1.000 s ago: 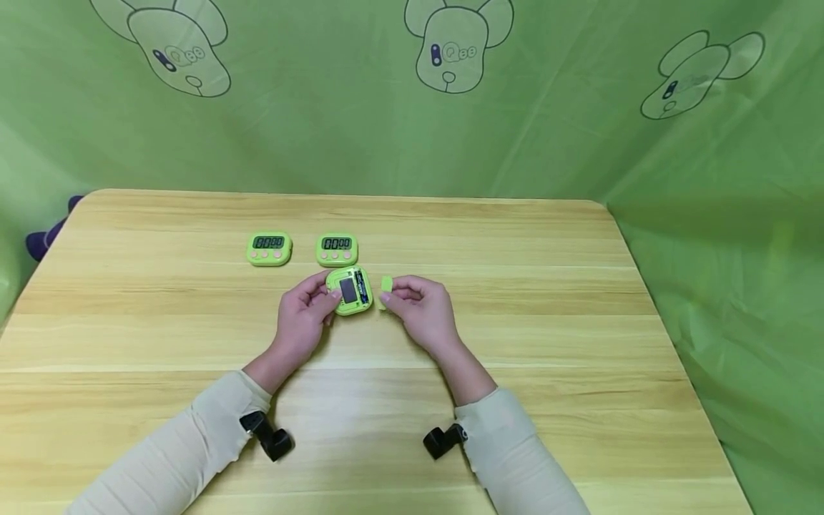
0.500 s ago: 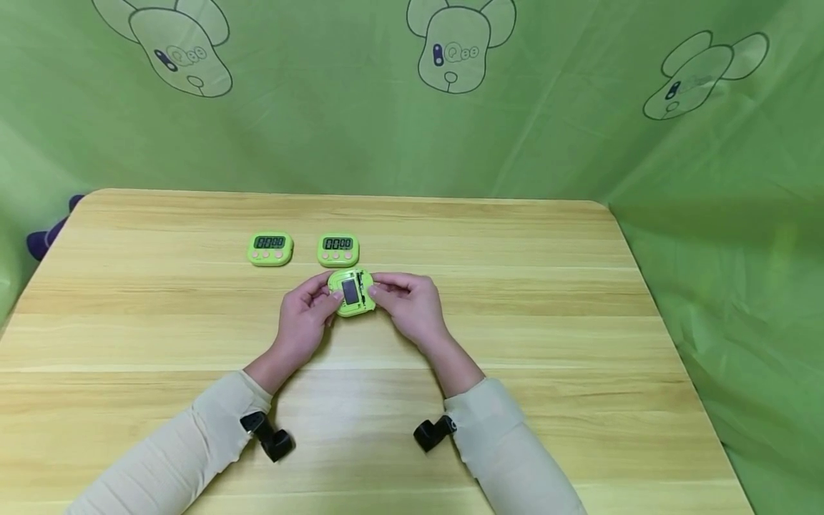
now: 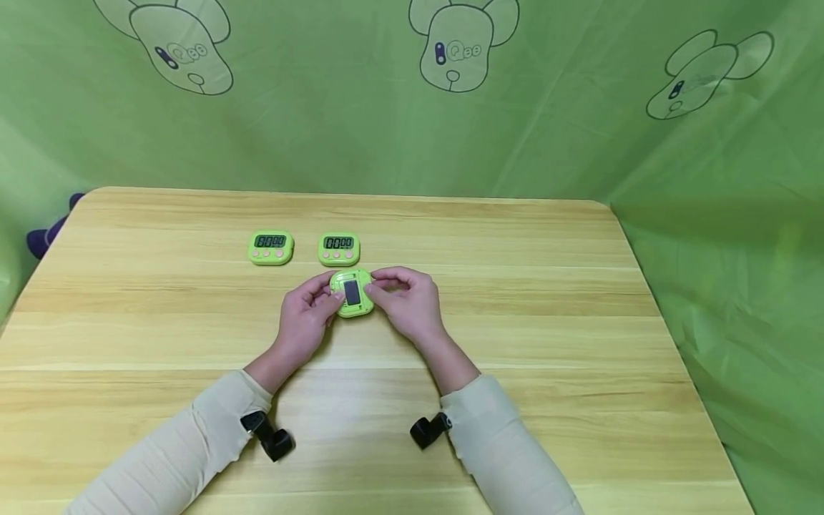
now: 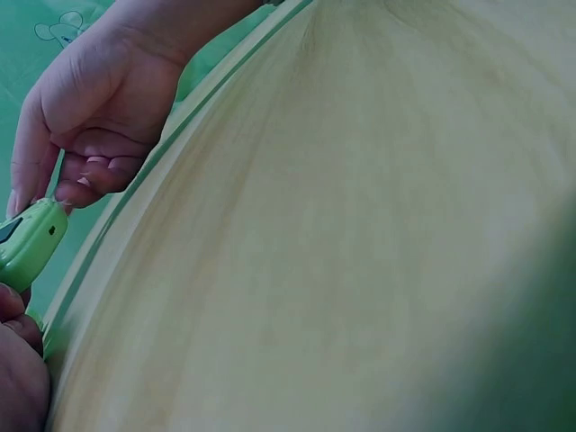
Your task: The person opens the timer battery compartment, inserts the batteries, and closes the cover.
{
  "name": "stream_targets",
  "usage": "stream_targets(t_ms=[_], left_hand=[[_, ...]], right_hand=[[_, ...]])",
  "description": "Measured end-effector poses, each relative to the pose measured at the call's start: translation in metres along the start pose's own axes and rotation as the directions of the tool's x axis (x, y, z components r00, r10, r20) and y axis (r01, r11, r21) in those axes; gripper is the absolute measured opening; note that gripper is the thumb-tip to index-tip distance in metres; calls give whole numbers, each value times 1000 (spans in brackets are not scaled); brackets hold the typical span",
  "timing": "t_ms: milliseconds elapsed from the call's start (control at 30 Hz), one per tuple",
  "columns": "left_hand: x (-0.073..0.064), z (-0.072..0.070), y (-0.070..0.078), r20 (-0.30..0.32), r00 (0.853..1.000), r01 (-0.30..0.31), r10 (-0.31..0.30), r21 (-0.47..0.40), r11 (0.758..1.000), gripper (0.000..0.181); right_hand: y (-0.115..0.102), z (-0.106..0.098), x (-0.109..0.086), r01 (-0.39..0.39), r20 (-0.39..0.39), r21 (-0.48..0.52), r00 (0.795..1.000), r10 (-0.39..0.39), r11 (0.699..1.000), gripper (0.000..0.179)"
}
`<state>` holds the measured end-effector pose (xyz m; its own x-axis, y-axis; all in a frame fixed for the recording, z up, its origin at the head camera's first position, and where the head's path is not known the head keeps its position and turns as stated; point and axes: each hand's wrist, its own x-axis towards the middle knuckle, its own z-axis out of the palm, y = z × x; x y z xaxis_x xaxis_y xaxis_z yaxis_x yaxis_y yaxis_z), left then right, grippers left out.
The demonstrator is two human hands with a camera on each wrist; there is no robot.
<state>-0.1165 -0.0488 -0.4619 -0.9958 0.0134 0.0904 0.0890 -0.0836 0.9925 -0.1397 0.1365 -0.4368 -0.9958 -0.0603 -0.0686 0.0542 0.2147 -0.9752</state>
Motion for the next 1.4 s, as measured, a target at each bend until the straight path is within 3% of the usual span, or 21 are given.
stream_targets(t_ms=[167, 267, 700, 833, 933, 1033, 1167, 1300, 1400], left_hand=[[0, 0, -1, 7, 1000, -2, 2, 8, 1000, 37], [0, -1, -1, 9, 1000, -7, 7, 22, 1000, 36], [0, -7, 0, 45, 999, 13, -16, 70, 997, 39], [1, -4, 0, 36, 999, 20, -22, 49, 999, 37], [0, -2, -1, 11, 1000, 18, -18, 5, 1000, 35], [-1, 1, -2, -8, 1000, -6, 6, -38, 999, 36], [-2, 5, -5, -15, 997, -76, 77, 7, 997, 39], [-1, 8, -8, -22, 983, -179, 183, 118, 977, 49], [-1, 10, -9, -6, 968, -247, 251, 154, 957, 57]], right_hand=[[-2, -6, 4, -177, 134, 83, 977, 165, 981, 30], [-1, -9, 6, -223, 168, 93, 964, 206, 970, 31], [-2, 2, 9, -219, 138, 108, 969, 204, 970, 23], [0, 2, 5, -189, 114, 95, 977, 178, 977, 24], [1, 0, 2, -172, 141, 53, 976, 164, 984, 26], [1, -2, -1, -172, 224, 11, 960, 166, 985, 36], [0, -5, -4, -177, 267, 40, 950, 160, 983, 39], [2, -8, -5, -152, 211, 122, 970, 124, 981, 34], [5, -9, -5, -125, 149, 174, 984, 100, 977, 31]])
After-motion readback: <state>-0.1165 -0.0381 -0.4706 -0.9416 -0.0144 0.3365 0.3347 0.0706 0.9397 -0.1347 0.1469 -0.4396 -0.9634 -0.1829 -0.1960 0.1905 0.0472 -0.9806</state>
